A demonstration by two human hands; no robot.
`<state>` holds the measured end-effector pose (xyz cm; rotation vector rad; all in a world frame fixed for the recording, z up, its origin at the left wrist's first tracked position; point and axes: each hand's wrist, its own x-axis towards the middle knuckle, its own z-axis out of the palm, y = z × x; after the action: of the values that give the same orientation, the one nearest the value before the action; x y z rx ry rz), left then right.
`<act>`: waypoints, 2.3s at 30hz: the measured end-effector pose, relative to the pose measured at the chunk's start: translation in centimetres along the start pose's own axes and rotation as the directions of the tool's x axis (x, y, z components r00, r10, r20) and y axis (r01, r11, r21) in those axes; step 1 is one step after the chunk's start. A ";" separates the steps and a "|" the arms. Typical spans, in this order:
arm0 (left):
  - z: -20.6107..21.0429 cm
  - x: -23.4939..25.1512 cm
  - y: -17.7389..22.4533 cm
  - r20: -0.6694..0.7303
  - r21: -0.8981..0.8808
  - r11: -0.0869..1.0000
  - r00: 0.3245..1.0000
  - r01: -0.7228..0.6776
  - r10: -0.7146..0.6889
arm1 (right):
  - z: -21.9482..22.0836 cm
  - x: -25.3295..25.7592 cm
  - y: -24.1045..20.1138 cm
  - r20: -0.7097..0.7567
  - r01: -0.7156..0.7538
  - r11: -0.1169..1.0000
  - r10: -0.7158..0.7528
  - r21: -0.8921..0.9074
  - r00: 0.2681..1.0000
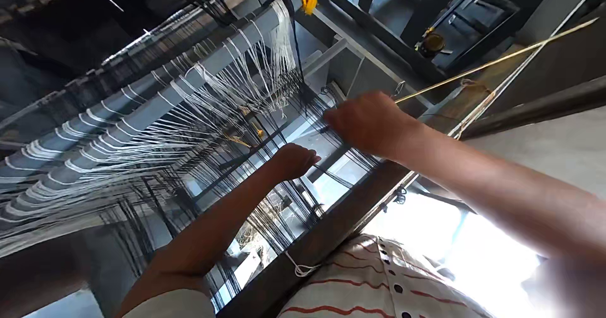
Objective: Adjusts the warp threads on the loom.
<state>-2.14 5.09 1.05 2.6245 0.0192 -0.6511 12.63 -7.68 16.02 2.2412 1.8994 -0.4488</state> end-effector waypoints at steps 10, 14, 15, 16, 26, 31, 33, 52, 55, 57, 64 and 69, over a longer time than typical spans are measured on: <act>-0.4 -1.8 -1.1 -0.176 -0.212 0.967 0.979 -0.140 0.103 | 5.5 6.0 -4.0 0.584 0.264 0.954 -0.296 0.143 0.755; 0.2 -1.7 -1.6 -0.186 -0.254 0.957 0.978 -0.139 0.093 | 7.9 7.1 -4.0 0.619 0.284 0.949 -0.306 0.138 0.723; 0.2 -1.6 -1.8 -0.185 -0.248 0.957 0.977 -0.151 0.106 | 8.2 7.3 -3.7 0.629 0.278 0.950 -0.306 0.145 0.715; 0.1 -1.5 -1.9 -0.175 -0.244 0.958 0.978 -0.153 0.111 | 8.4 7.3 -3.5 0.626 0.266 0.952 -0.303 0.155 0.719; -1.7 -0.4 -2.6 -0.338 -0.422 0.905 0.935 -0.052 -0.104 | 7.0 6.8 -4.9 0.646 0.255 0.946 -0.323 0.200 0.692; -3.4 1.6 -3.7 -0.565 -0.726 0.688 0.564 0.006 -0.602 | 6.6 6.8 -4.9 0.661 0.265 0.947 -0.317 0.181 0.680; -4.1 2.8 -4.5 -0.614 -0.749 0.660 0.444 -0.066 -0.653 | 6.6 6.8 -4.9 0.653 0.255 0.951 -0.304 0.172 0.694; -9.2 9.7 -8.3 -0.154 -0.945 0.079 0.220 -0.317 -0.963 | 5.5 6.1 -4.6 0.601 0.296 0.934 -0.354 0.198 0.716; -9.6 10.0 -8.8 -0.129 -0.956 0.067 0.205 -0.287 -0.970 | 5.4 6.0 -4.5 0.603 0.292 0.937 -0.347 0.191 0.718; -9.6 10.1 -9.0 -0.128 -0.954 0.072 0.180 -0.291 -0.975 | 5.3 6.1 -4.6 0.611 0.298 0.937 -0.346 0.184 0.712; -7.8 8.3 -7.7 -0.199 -0.926 0.119 0.196 -0.357 -0.960 | 5.3 6.0 -4.6 0.596 0.294 0.940 -0.338 0.174 0.728; -6.3 6.1 -6.8 -0.248 -0.909 0.154 0.207 -0.388 -0.946 | 5.1 5.8 -4.6 0.583 0.285 0.941 -0.337 0.183 0.739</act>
<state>5.31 13.27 0.53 1.1199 1.2194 0.8385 8.35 -3.11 9.61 1.5121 1.8885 -1.1602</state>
